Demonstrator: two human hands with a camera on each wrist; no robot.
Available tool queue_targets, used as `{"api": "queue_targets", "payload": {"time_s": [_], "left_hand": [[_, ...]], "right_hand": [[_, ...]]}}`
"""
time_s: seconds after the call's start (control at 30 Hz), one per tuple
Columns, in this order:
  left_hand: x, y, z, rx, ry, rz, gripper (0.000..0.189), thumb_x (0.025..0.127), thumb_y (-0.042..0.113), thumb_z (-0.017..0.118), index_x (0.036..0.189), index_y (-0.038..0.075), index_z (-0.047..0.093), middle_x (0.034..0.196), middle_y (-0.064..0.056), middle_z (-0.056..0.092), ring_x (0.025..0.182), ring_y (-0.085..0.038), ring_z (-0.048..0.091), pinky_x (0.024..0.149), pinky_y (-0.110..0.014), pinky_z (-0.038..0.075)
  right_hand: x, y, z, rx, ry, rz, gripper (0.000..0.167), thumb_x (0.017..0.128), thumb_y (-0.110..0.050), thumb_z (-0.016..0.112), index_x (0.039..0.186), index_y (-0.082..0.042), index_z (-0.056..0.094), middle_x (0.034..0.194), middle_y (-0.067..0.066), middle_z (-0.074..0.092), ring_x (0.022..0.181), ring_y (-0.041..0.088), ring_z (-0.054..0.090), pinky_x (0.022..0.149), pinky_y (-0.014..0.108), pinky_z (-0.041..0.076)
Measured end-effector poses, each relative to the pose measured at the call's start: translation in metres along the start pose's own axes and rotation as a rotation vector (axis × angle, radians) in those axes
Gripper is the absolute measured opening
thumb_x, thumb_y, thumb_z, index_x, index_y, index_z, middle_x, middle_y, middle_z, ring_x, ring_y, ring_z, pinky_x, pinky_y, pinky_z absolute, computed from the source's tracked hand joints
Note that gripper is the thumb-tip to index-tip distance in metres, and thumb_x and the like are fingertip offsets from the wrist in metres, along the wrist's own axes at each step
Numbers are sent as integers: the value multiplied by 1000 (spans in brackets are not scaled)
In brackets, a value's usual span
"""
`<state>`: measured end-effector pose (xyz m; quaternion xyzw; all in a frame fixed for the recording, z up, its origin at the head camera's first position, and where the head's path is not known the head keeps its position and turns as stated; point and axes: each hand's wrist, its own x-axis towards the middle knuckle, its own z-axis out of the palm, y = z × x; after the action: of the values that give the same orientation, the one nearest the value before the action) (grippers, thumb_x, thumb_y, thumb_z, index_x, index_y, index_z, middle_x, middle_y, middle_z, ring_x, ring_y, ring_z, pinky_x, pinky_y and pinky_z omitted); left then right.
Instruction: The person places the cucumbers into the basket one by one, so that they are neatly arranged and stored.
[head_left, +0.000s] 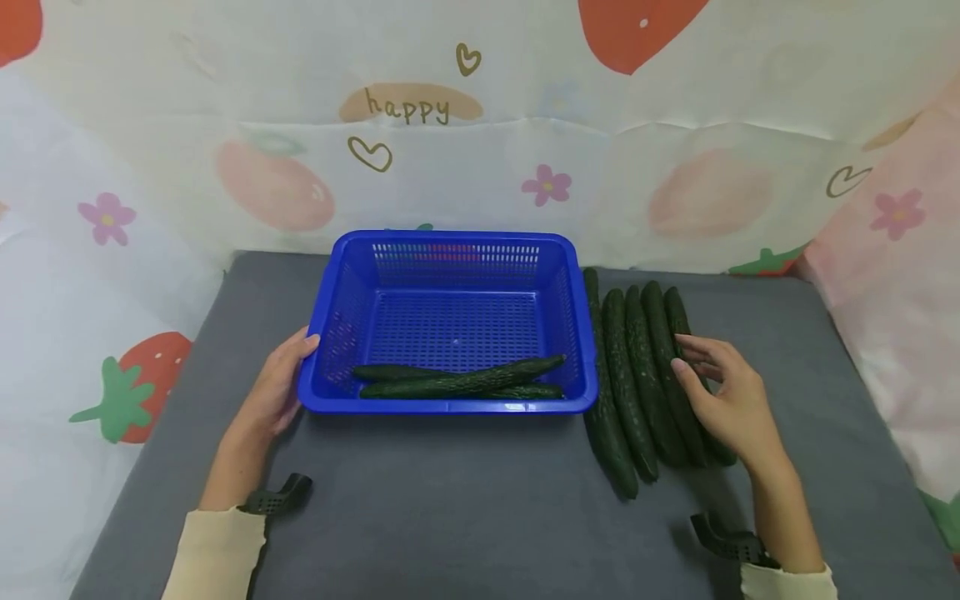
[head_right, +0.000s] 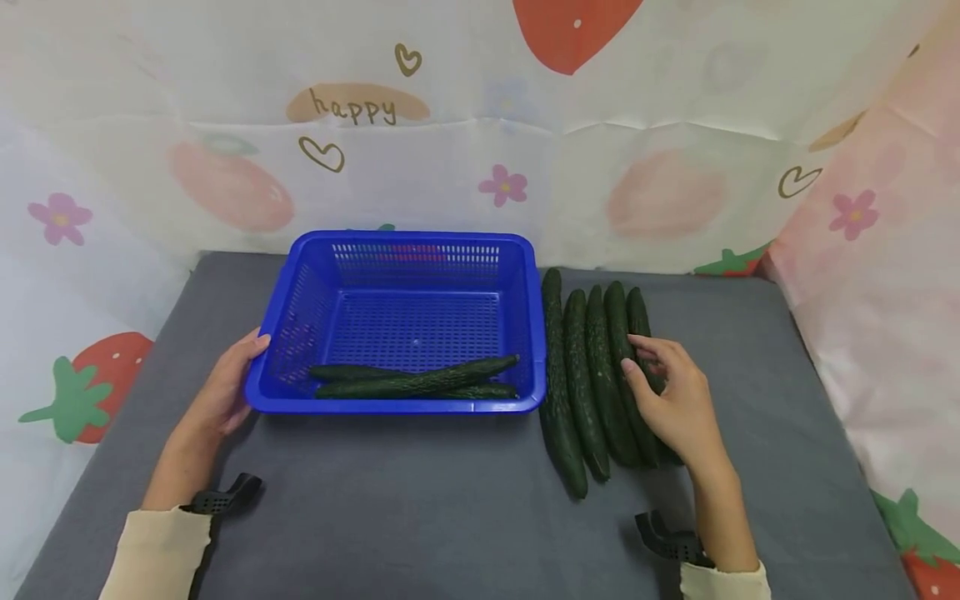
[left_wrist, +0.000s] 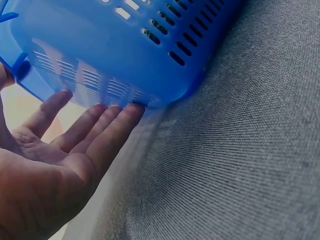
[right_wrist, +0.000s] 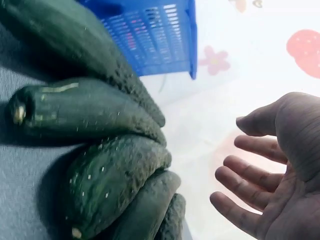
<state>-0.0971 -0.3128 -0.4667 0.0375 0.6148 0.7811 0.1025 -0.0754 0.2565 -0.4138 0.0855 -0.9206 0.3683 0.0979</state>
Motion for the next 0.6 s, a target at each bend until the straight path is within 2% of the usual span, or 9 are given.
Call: {"api": "queue_targets", "payload": {"time_s": [0.1,0.2,0.47,0.6], "left_hand": [[0,1,-2,1,-6,-7,27,115,25,40,138,21,54,115,5,76,102,-9,75,83,-27,63],[-1,2,-4,0,-8,-18,28,115,25,40,139,21,52,118,5,75,104,-9,75,85,-27,64],[-2,1,-4,20,-20,-46,39,115,27,39,151,13,40,125,6,73,111,-10,73,88,-28,63],[0,1,-2,26,-23,-45,40,115,27,39,152,11,39,125,5,72,111,-10,73,88,-28,63]], "right_hand": [[1,4,1,2,-3,13,41,107,-18,63,144,0,59,138,25,61,121,39,62,104,36,56],[3,10,0,4,1,22,42,107,-16,63,144,2,59,138,28,59,122,46,61,100,63,51],[2,27,-3,-46,-11,84,43,107,-15,62,144,5,57,140,35,55,125,52,59,100,68,50],[1,36,-2,-64,-23,98,44,107,-16,61,145,6,56,140,37,54,123,54,59,98,69,50]]}}
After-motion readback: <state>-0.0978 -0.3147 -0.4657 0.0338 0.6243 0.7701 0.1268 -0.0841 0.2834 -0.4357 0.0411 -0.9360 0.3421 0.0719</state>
